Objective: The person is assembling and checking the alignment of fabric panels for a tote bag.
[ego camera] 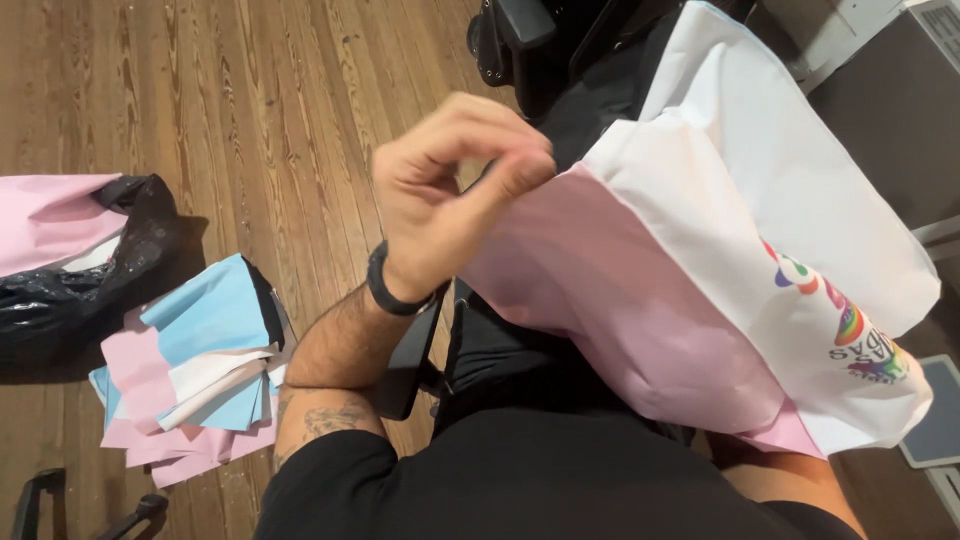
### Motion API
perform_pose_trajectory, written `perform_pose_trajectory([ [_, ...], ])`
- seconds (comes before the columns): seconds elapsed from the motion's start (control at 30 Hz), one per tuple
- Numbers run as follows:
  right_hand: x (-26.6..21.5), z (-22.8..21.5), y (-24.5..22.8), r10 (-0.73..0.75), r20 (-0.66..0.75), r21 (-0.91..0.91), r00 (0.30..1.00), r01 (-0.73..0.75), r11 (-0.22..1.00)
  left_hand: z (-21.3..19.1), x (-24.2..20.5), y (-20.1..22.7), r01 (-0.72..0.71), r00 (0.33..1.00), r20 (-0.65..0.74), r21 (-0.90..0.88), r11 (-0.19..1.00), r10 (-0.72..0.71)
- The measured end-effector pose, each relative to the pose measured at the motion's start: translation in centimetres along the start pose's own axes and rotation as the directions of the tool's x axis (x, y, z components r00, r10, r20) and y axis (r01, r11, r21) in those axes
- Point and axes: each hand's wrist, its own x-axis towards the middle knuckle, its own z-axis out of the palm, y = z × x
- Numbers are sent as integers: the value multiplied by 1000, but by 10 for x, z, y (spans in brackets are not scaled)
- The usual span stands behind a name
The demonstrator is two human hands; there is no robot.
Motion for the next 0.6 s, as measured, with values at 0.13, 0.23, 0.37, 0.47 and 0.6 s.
perform_pose_trajectory([
  [0.13,-15,-2,4,-6,-20,4,1000,6,1000,-9,10,3,150,966,-199,-83,985,-164],
  [0.23,-21,-4,5,-8,-28,8,1000,8,1000,-16,19,17,112,975,-209,156,981,-78],
  [0.37,-14,-6,-1,-15,-39,3,999,15,1000,-11,40,37,-103,993,-15,386,917,118],
  [0.47,-23,-4,-7,-18,-63,-1,998,18,1000,4,54,31,-155,988,37,303,940,151],
  [0.6,-45,4,-14,-18,-100,-3,995,17,1000,15,66,11,-110,994,2,248,963,113],
])
